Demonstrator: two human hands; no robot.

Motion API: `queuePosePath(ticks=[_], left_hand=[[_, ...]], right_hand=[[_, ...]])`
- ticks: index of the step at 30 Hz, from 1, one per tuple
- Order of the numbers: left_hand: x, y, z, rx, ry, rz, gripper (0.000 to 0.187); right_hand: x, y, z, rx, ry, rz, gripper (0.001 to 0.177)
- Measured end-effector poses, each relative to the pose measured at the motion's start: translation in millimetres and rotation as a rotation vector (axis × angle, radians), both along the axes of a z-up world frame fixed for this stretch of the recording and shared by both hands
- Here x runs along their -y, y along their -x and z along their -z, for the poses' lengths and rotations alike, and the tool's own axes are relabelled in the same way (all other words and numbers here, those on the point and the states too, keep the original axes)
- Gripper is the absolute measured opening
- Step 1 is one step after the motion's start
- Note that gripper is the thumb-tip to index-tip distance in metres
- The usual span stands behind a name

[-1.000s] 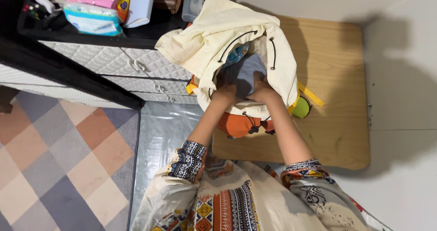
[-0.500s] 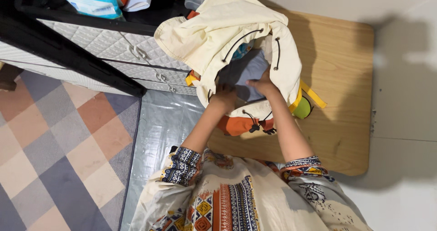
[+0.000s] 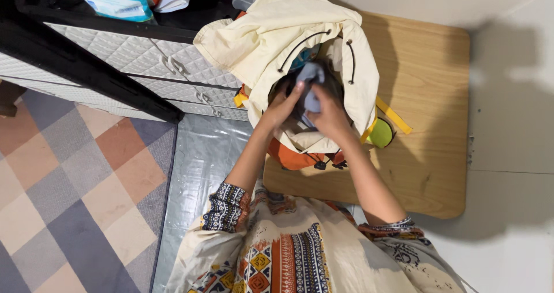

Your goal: The person takes items out of a cream-colored backpack, including a foil pack, a wallet, a pink packet, and folded clothing, and places them on top of a plastic drawer unit. They then fold and stack the clothing items, arranging them on the drawers.

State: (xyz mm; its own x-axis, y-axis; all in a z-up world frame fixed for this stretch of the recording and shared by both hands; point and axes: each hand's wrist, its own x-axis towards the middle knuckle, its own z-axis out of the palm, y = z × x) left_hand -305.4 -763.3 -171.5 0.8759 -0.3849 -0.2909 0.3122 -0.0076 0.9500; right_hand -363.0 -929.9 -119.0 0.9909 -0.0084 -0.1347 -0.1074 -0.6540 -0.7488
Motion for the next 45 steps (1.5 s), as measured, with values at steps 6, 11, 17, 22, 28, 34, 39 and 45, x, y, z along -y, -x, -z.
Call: queuePosePath(ticks=[6, 11, 17, 22, 28, 34, 39, 45], left_hand=[[7, -3, 54, -0.214, 0.043, -0.08, 0.053], [4, 1, 67, -0.267, 0.261, -0.244, 0.046], [2, 22, -9, -0.273, 0.486, -0.126, 0.045], [-7, 34, -53, -0.301, 0.464, -0.043, 0.052], [-35, 36, -93, 0.597, 0.04, -0.104, 0.069], [-64, 31, -174, 1.042, -0.166, -0.047, 0.109], [-97, 33, -211, 0.574, -0.028, 0.289, 0.07], [-150, 52, -192, 0.382, 0.297, 0.318, 0.073]], right_hand=[[-19, 27, -29, 0.049, 0.124, -0.158, 0.057], [-3, 18, -25, -0.064, 0.048, -0.035, 0.104], [-11, 15, -13, 0.088, 0.314, -0.152, 0.076], [5, 21, -46, 0.117, 0.051, 0.031, 0.035], [20, 25, -94, 0.286, -0.135, -0.031, 0.037], [49, 37, -145, 0.339, -0.568, -0.151, 0.032], [32, 25, -192, 0.459, -0.54, -0.223, 0.026], [-54, -5, -208, 0.531, -0.509, -0.312, 0.031]])
